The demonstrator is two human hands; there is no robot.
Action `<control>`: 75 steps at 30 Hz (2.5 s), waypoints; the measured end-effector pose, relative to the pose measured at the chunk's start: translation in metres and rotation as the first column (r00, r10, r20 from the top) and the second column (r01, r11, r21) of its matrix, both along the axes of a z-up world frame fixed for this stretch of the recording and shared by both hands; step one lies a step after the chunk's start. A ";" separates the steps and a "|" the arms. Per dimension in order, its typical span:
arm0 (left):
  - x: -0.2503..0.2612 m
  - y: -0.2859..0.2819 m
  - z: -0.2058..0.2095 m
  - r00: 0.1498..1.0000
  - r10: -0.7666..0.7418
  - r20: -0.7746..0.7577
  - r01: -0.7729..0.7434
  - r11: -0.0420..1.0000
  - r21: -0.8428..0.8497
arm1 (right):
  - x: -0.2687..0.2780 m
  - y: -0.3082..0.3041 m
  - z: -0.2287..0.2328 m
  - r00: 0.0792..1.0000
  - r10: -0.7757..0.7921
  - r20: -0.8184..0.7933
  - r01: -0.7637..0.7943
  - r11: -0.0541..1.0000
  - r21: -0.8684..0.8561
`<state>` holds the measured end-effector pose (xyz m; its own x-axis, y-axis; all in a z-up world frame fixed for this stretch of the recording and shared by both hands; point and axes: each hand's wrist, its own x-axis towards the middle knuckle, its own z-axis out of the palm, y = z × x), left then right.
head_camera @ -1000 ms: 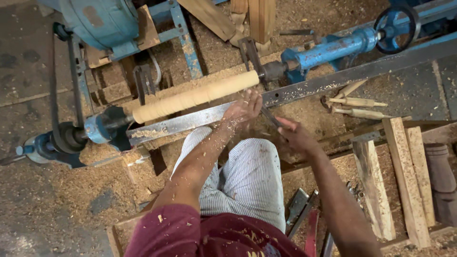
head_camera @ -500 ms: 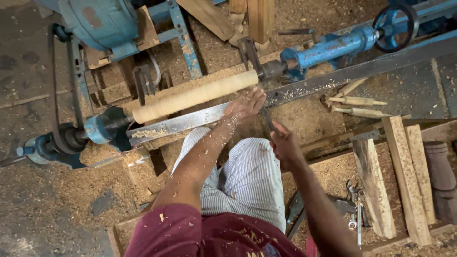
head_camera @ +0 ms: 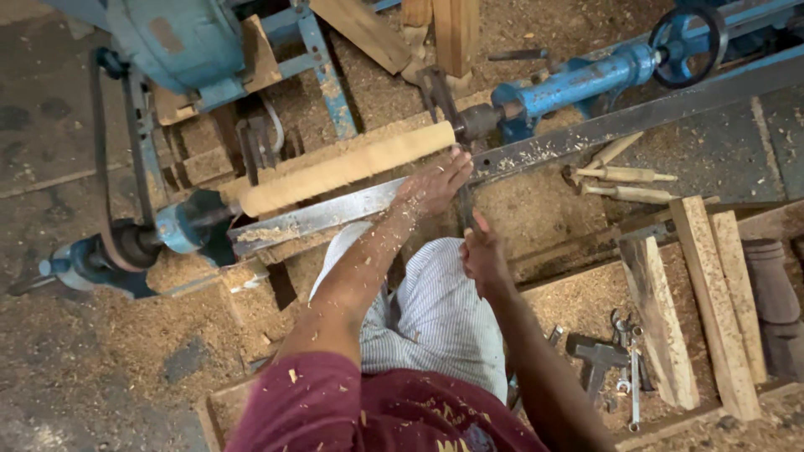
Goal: The person operates a wood lathe to shape a cylindrical wooden blank. Using a chisel, they smooth and refine the surface of the rotating wood, generating wood shavings.
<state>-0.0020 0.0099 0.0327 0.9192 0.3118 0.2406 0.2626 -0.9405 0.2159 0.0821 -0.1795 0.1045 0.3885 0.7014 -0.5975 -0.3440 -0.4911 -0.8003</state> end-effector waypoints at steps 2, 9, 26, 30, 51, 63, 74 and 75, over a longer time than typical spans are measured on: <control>-0.008 -0.002 0.002 0.998 -0.002 -0.066 0.006 0.999 0.053 | -0.002 -0.001 -0.004 1.000 0.006 0.014 -0.005 0.999 -0.042; -0.044 0.001 -0.019 0.983 -0.014 -0.185 0.072 0.949 0.309 | 0.009 -0.002 -0.001 0.964 0.253 0.079 -0.241 0.961 -0.134; -0.033 0.001 -0.012 0.981 -0.019 -0.193 0.040 0.994 0.106 | 0.019 -0.003 -0.010 0.991 0.129 0.037 -0.127 0.991 -0.050; -0.037 0.004 0.001 0.963 -0.039 -0.265 0.068 0.993 0.099 | 0.006 -0.004 -0.012 0.994 0.084 -0.066 -0.088 0.994 -0.064; -0.070 0.004 0.001 0.985 -0.025 -0.173 0.076 0.952 0.298 | -0.014 0.001 -0.006 0.983 0.170 -0.064 -0.176 0.979 -0.105; -0.072 -0.004 -0.012 0.990 0.037 -0.137 0.004 0.958 0.286 | 0.044 0.031 0.042 0.835 0.542 0.100 -0.457 0.782 -0.423; -0.075 -0.001 -0.009 0.990 0.032 -0.138 0.018 0.939 0.345 | 0.005 0.012 0.008 0.976 0.216 -0.001 -0.213 0.964 -0.160; -0.072 0.000 -0.010 0.995 0.027 -0.092 0.005 0.943 0.332 | 0.002 0.011 0.009 0.979 0.204 0.027 -0.198 0.968 -0.157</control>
<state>-0.0735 0.0101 0.0224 0.9396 0.2394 0.2444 0.2773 -0.9514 -0.1339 0.0842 -0.1684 0.1134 0.2761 0.6694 -0.6897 -0.1930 -0.6644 -0.7220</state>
